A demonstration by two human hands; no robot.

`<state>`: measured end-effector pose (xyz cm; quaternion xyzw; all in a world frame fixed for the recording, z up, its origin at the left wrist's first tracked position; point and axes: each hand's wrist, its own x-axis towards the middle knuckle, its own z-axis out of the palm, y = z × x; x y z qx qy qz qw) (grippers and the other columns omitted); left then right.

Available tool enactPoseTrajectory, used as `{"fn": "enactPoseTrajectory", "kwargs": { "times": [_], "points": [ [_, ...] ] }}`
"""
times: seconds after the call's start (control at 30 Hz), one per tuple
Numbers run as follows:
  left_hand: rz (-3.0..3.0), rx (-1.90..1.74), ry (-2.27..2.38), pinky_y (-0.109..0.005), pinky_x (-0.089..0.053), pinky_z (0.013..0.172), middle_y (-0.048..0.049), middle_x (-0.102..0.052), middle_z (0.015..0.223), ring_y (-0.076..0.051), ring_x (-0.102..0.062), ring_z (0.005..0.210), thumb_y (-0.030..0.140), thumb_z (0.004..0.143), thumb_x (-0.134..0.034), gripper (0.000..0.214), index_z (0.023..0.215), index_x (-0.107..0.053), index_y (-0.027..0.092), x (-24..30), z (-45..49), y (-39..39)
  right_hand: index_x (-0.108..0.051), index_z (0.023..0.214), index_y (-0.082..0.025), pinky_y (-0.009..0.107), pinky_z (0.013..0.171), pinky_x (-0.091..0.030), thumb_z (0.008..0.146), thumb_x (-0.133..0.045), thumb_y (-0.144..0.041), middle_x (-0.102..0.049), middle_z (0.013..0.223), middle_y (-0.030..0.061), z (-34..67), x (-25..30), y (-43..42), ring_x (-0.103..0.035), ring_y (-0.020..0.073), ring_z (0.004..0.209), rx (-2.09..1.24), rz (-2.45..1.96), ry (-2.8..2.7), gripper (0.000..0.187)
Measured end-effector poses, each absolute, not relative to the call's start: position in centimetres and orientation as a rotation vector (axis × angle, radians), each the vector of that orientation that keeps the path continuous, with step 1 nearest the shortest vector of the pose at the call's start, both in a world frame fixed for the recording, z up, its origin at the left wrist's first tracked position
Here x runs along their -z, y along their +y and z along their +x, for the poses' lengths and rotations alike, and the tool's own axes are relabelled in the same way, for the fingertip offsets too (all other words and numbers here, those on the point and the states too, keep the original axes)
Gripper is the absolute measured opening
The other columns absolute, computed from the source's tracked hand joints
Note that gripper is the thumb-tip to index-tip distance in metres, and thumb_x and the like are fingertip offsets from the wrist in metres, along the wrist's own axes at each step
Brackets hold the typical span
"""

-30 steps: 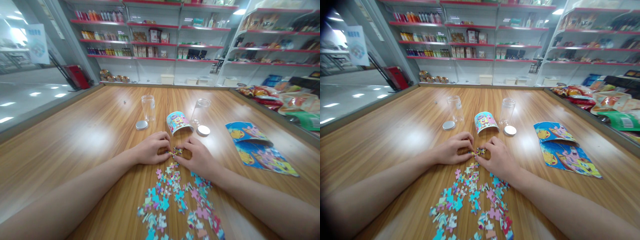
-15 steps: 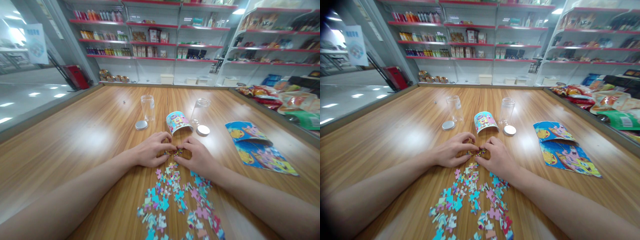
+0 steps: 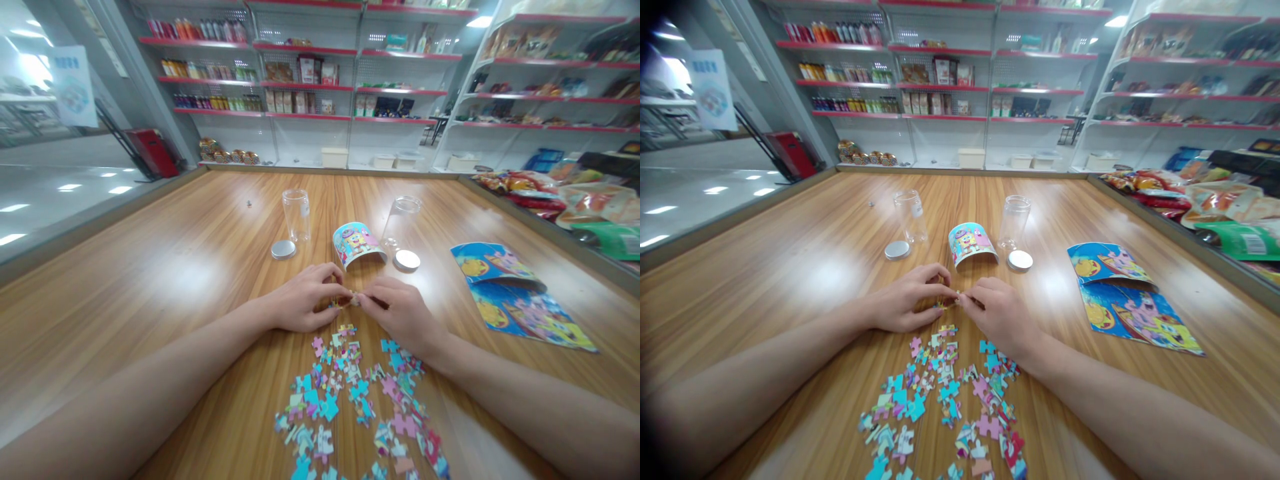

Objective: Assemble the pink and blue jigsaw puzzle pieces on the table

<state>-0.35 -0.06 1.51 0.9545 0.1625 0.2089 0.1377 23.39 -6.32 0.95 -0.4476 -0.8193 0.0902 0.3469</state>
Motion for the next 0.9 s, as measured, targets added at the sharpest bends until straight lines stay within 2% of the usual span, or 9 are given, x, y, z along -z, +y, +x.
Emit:
{"fn": "enactPoseTrajectory", "kwargs": {
  "times": [0.23, 0.53, 0.9],
  "points": [
    [2.724, -0.673, 0.465, -0.042, -0.049, 0.098, -0.0136, -0.055, 0.117, -0.024, -0.055, 0.11, 0.024, 0.091, -0.058, 0.027, 0.115, -0.066, 0.016, -1.25, -0.51, 0.07, -0.06, 0.074, -0.019, 0.036, 0.075, -0.043, 0.099, -0.051, -0.021, -0.059, 0.079, 0.0063, 23.85, -1.64, -7.01, -0.054, 0.021, 0.081, 0.179, -1.144, -2.345, 0.026],
    [2.683, -0.708, 0.395, -0.036, -0.05, 0.089, -0.0109, -0.059, 0.107, -0.021, -0.058, 0.098, 0.016, 0.088, -0.058, 0.023, 0.108, -0.067, 0.016, -1.0, -0.76, 0.07, -0.054, 0.068, -0.019, 0.031, 0.067, -0.04, 0.092, -0.056, -0.017, -0.055, 0.076, 0.0036, 23.6, -1.06, -6.83, -0.052, 0.0164, 0.074, -0.066, -1.21, -2.274, 0.024],
    [2.657, -0.725, 0.386, -0.033, -0.05, 0.083, -0.0102, -0.061, 0.101, -0.019, -0.059, 0.091, 0.016, 0.089, -0.056, 0.021, 0.107, -0.068, 0.015, -0.9, -0.71, 0.03, -0.069, 0.083, -0.017, 0.028, 0.065, -0.043, 0.088, -0.064, -0.017, -0.06, 0.076, 0.0023, 23.78, -1.26, -6.77, -0.057, 0.0141, 0.071, -0.247, -1.089, -2.067, 0.007]
  ]
}}
